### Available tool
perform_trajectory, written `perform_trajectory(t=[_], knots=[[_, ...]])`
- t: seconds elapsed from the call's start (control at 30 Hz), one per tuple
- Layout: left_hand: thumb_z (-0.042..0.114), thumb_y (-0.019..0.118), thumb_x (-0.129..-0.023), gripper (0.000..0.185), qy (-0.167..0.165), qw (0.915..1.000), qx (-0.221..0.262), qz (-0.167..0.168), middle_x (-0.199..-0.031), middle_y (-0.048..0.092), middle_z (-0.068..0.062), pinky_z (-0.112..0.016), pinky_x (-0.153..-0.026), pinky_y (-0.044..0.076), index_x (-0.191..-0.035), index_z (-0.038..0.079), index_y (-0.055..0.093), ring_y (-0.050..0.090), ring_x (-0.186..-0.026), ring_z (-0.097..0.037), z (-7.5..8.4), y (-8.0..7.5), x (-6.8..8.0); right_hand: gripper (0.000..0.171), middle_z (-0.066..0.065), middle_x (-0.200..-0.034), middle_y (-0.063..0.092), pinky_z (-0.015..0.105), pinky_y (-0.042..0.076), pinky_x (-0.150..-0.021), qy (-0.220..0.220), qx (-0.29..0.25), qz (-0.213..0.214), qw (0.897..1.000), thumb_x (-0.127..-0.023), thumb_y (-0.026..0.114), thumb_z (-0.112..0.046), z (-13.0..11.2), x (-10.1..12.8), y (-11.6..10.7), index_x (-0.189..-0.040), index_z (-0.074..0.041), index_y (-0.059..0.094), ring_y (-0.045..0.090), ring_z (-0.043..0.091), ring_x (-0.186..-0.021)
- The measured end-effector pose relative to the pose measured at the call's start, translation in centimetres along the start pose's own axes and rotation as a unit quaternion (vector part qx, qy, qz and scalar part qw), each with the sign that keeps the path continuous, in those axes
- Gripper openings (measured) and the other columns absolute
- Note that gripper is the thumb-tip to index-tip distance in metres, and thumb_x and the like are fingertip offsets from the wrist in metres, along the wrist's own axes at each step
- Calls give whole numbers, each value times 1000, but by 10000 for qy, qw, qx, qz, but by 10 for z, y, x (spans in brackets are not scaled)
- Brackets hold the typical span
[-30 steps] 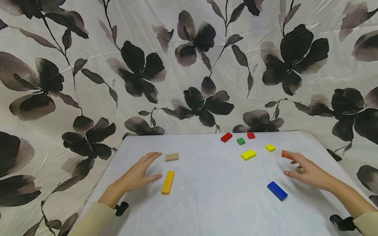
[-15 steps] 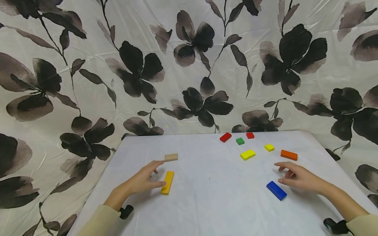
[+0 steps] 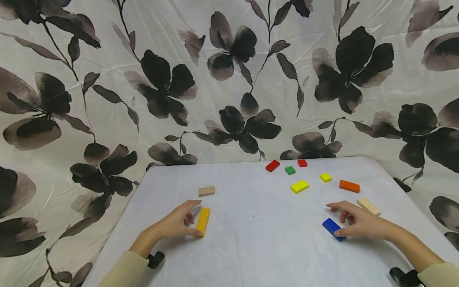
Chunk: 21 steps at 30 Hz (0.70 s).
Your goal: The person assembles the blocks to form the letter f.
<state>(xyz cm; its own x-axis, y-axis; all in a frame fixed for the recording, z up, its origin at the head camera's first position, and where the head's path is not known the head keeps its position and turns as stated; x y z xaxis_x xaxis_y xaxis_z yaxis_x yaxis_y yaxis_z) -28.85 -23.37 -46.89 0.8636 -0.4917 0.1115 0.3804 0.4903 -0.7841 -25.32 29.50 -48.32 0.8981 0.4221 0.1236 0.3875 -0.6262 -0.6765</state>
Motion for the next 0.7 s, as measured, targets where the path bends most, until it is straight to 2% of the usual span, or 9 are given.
perform_trajectory(t=[0.1,0.23,0.33,0.5,0.7], knots=[[35,93,-74,106,6,9999,106,-49,-131,53,-11,-24,-69,50,-156,2,35,58,-83,-19,-1,2,-1,82,8,-117,54,24,43,-67,16,-38,-261,9997,-82,86,-31,1,1,4,-150,-9,45,50,17,-87],[32,95,-73,106,-151,9994,269,-138,-119,55,-7,-25,-68,50,-157,5,35,58,-82,-19,-3,5,-2,88,7,-108,50,25,42,-68,-3,-9,-547,9985,-81,86,-28,-1,2,9,-153,-8,40,48,18,-87],[30,95,-72,108,-162,9991,333,-196,-117,55,-5,-26,-69,51,-157,5,34,57,-84,-19,-4,7,-2,90,7,-107,49,24,44,-70,28,4,-668,9978,-80,87,-25,-3,1,11,-155,-9,38,49,19,-89],[27,94,-74,106,57,9991,299,-296,-114,54,-5,-25,-71,50,-158,4,33,57,-84,-18,-3,10,-2,90,9,-117,48,22,47,-74,16,0,-851,9964,-80,88,-23,-6,1,12,-155,-12,40,49,18,-92],[19,93,-75,101,270,9980,409,-411,-109,54,-6,-24,-71,51,-157,5,34,57,-84,-18,-2,12,-5,75,17,-139,41,22,47,-77,-252,-188,-1057,9939,-84,83,-17,-10,4,13,-150,-10,47,49,16,-96]])
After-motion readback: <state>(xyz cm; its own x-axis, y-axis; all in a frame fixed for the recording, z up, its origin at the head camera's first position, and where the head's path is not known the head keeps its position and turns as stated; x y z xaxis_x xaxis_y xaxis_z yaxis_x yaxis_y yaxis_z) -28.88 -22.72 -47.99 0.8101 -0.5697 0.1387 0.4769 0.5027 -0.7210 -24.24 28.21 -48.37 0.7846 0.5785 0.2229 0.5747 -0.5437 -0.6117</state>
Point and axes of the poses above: each hand's wrist, its own x-axis away from the middle knuckle, its own y-axis out of the palm, z = x × y, the point moved 7 cm from there along -x, towards the middle knuckle
